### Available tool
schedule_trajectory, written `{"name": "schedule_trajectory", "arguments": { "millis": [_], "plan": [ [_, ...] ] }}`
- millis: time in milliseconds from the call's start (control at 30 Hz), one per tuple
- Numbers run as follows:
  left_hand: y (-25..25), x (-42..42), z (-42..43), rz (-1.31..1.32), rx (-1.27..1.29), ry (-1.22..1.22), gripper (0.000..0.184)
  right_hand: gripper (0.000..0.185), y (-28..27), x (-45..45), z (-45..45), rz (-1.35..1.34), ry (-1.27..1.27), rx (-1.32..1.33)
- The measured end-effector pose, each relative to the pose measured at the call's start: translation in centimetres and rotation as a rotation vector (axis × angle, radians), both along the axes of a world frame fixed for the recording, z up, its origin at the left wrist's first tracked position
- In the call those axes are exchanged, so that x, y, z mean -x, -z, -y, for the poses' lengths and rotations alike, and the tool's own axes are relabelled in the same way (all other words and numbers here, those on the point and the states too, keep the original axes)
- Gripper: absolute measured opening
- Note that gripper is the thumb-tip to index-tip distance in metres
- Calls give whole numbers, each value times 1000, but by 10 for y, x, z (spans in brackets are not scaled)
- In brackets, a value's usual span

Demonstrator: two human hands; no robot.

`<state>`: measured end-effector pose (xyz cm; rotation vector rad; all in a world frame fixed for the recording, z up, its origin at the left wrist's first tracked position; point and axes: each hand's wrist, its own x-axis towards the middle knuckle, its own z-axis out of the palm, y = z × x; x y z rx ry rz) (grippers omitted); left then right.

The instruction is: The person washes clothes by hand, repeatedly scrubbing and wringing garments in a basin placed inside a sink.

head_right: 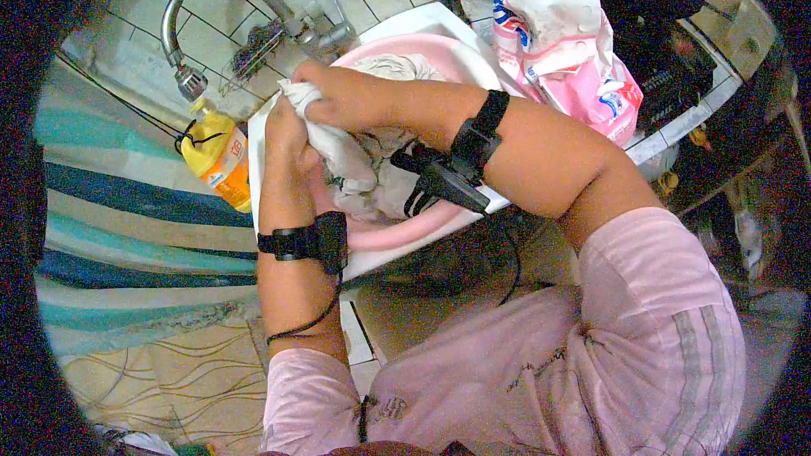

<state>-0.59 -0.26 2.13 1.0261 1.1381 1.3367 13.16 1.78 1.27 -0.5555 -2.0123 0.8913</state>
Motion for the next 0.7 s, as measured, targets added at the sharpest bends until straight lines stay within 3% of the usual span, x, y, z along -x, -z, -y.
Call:
{"name": "schedule_trajectory", "arguments": {
  "millis": [100, 167, 333, 433, 633, 700],
  "plan": [
    [4, -2, 0, 55, 87, -32, 41, 33, 1, 6, -1, 40, 19, -99],
    [-1, -18, 9, 193, -28, 5, 45, 28, 4, 9, -13, 20, 369, -73],
    [-8, -26, 16, 29, 20, -44, 49, 24, 0, 3, -2, 71, 387, -14],
    [-12, -20, 17, 173, 197, -42, 46, 26, -9, 6, 15, 146, 211, -237],
    [-1, -25, 9, 160, 92, 55, 47, 28, -9, 0, -7, 187, 507, -50],
    [-2, -25, 9, 55, 117, -22, 46, 28, -10, 3, 8, 223, 465, -66]
  ]
}}
